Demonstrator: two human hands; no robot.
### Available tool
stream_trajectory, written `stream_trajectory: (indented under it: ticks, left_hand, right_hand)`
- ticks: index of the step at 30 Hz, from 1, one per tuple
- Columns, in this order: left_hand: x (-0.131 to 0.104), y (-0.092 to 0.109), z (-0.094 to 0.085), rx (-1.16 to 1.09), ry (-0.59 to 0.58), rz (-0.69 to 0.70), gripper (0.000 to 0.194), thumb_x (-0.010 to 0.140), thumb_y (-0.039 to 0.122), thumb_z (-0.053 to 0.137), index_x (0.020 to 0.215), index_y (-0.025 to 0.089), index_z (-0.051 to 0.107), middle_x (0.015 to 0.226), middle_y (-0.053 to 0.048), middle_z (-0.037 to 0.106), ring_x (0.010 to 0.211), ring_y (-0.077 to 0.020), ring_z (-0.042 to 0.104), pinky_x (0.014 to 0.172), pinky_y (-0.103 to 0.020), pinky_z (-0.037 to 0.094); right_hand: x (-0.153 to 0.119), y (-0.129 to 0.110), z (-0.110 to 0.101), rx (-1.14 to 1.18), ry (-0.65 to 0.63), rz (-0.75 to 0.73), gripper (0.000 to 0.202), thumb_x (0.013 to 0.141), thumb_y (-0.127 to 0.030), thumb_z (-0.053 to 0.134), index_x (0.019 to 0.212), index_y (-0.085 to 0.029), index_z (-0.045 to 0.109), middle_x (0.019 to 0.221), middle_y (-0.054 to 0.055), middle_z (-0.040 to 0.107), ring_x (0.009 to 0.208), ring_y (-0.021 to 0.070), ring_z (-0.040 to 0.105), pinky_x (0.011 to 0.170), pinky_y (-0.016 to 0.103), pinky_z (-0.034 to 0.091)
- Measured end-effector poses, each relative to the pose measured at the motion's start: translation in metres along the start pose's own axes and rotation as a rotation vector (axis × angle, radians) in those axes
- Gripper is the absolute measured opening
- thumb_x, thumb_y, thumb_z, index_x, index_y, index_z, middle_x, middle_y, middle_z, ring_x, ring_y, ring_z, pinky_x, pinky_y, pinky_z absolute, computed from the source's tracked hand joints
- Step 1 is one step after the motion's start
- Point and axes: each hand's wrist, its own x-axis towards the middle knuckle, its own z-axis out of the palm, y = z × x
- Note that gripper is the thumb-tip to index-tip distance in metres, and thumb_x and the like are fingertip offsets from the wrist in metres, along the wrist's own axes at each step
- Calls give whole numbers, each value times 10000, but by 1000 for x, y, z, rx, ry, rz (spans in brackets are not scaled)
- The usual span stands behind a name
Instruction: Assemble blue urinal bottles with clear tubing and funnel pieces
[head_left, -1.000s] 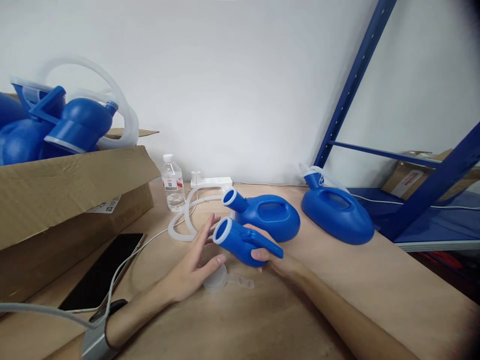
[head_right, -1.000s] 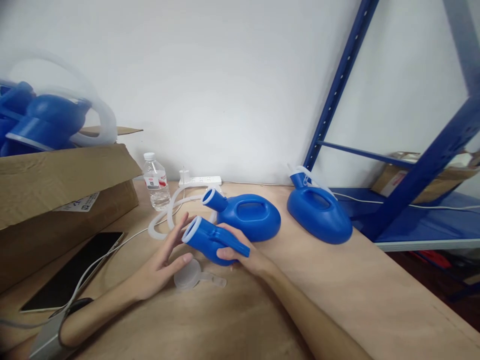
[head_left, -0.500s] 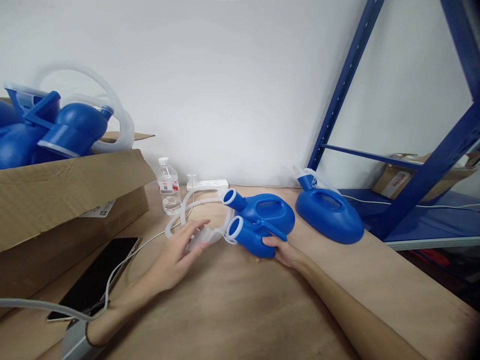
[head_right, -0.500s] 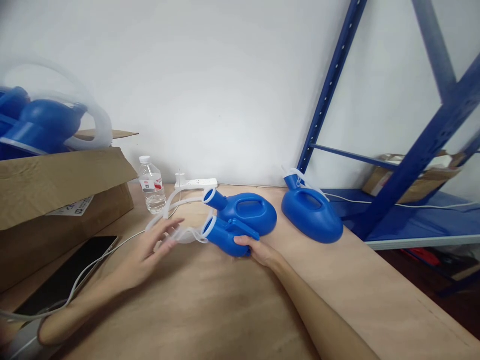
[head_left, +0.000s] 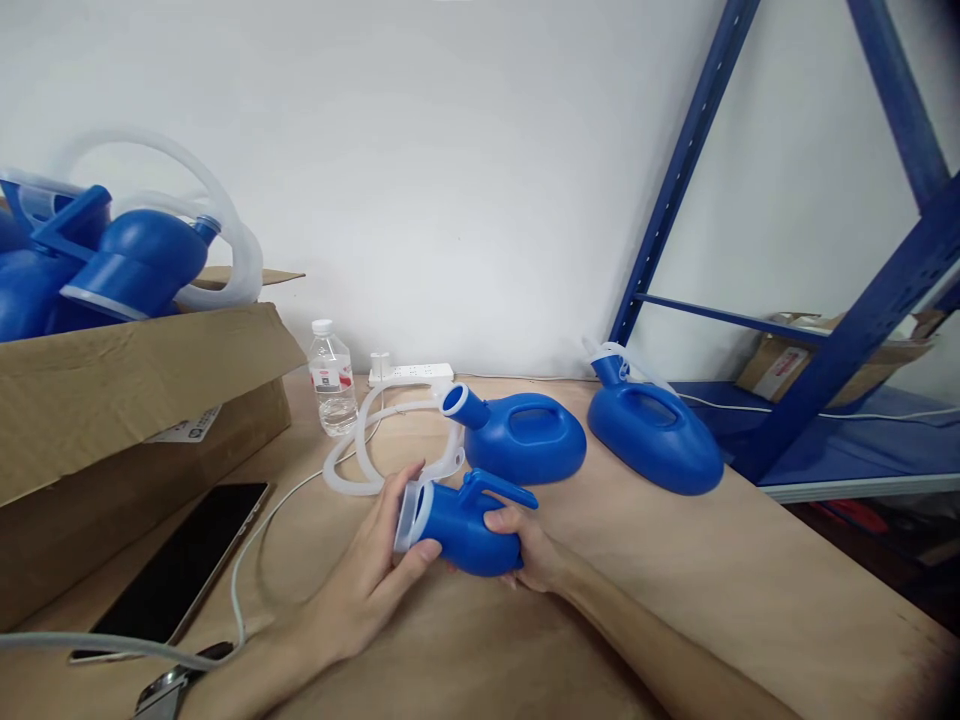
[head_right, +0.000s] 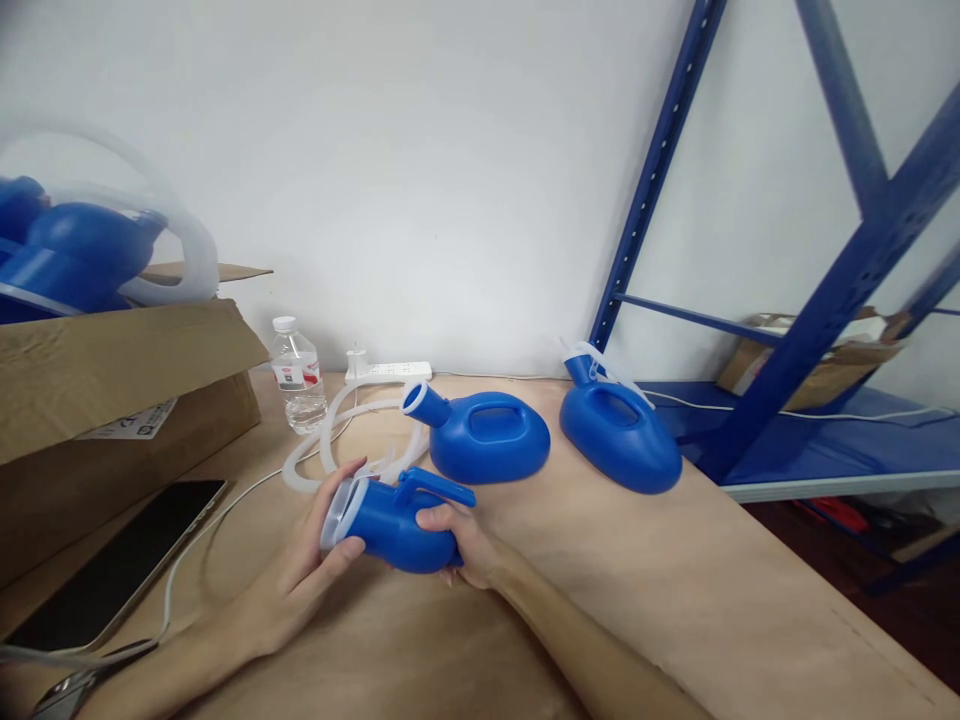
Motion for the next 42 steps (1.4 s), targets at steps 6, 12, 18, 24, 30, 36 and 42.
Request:
stream_trajectory:
  ticks: [6, 12, 18, 24, 30, 36, 42]
  left_hand:
    - [2, 2, 1, 8, 20, 55, 749, 982, 413, 576, 1617, 339, 186, 1595, -122, 436, 1417, -343, 475, 1167, -539, 395]
    - [0, 7, 3, -61, -30, 135, 739, 1031, 347, 481, 1631, 405, 55, 1705, -49, 231, 1550, -292, 263, 1252, -500, 261]
    - [1, -2, -2, -138, -117, 48, 794, 984, 462, 556, 1640, 362, 121, 1722, -36, 171, 1566, -331, 189, 1271, -514, 172]
    - [16, 14, -9, -497, -188, -234, 534, 943, 604, 552, 1355, 274, 633, 1486, -66, 564, 1404, -338, 447, 1177, -432, 349]
    - [29, 34, -4, -912, -28, -503, 363, 812, 543, 757, 823, 206, 623, 950, -20, 652, 949, -209, 595, 797, -279, 489]
    - [30, 27, -6, -801, -111, -428, 445, 740, 505, 829, 658, 161, 557, 965, -25, 622, 857, -160, 542, 756, -246, 431]
    - [29, 26, -7, -701, -122, -394, 485, 749, 570, 794, 668, 169, 534, 980, -32, 614, 855, -167, 523, 759, -255, 417]
  right_hand:
    - [-2, -2, 3, -60, 10, 14, 704, 680, -561, 667, 1265, -171, 673, 672, 36, 708, 431, 118, 501, 343, 181, 232]
    - [-2, -2, 3, -156, 99, 37, 594, 672, -513, 672, 1138, -148, 721, 630, 10, 655, 425, 93, 436, 345, 189, 231]
    - [-7, -16, 6, -134, 29, 76, 697, 706, -528, 616, 1289, -147, 620, 691, 47, 717, 540, 157, 609, 364, 172, 229]
    - [-1, -10, -11, -145, -4, 141, 650, 634, -532, 661, 1144, -130, 675, 646, 28, 683, 477, 132, 570, 348, 184, 233]
    - [1, -15, -10, -253, 40, 150, 536, 584, -498, 754, 1006, -170, 715, 666, -14, 633, 475, 96, 501, 365, 192, 320]
    - [-5, -25, -3, -358, 20, 166, 676, 562, -498, 807, 1182, -251, 698, 891, 8, 648, 632, 116, 546, 425, 182, 352]
    - [-6, -27, 0, -365, 3, 174, 621, 573, -478, 778, 1139, -233, 708, 885, 11, 624, 647, 116, 532, 437, 183, 344]
